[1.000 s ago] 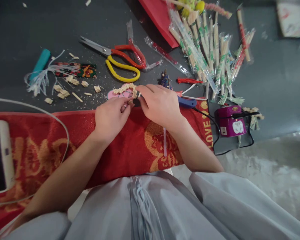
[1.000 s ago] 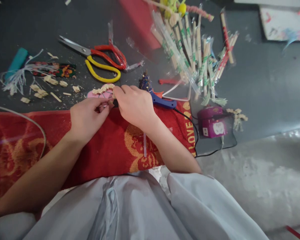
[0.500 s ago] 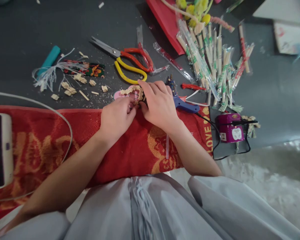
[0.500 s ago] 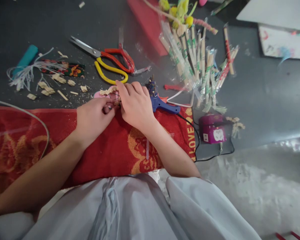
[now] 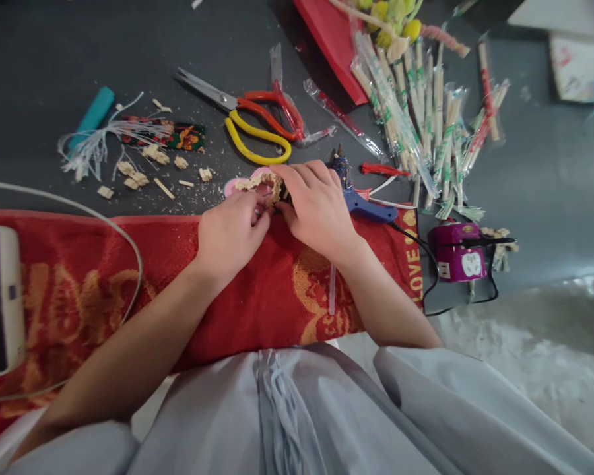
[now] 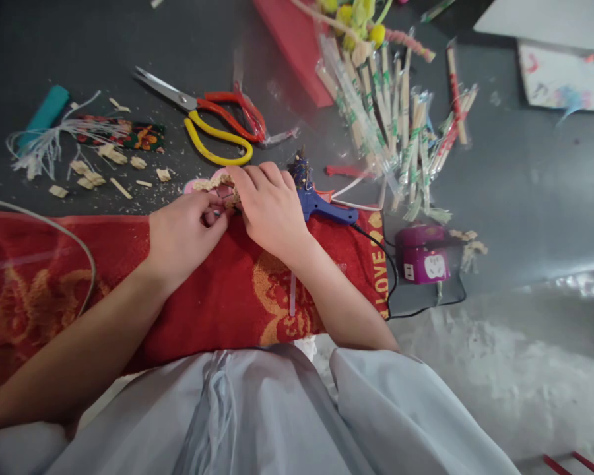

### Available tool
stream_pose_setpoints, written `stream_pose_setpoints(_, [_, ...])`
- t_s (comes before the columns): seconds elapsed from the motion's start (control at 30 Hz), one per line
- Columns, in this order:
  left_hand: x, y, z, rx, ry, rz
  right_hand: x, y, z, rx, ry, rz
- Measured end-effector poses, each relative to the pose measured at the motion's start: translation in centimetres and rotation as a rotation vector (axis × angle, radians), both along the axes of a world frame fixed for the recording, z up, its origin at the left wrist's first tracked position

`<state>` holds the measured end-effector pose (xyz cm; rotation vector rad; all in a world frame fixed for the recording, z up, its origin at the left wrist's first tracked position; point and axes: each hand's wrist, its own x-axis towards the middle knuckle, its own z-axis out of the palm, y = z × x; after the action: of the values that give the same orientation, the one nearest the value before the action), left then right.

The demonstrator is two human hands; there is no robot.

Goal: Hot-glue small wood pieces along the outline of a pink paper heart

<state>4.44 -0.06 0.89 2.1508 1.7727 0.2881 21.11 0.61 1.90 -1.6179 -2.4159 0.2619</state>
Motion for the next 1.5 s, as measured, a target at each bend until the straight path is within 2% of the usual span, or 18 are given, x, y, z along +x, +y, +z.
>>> stream_pose_setpoints(0.7, [0.18,-0.18,-0.17,0.014,-0.001,-0.026,0.85,0.28,0.00,-0.051,0.064,0.051])
stream_pose_setpoints(1.5, [0.37,-0.92,-0.19,0.003,0.067,0.021,0.87,0.18,0.09,-0.048,0.068,0.075])
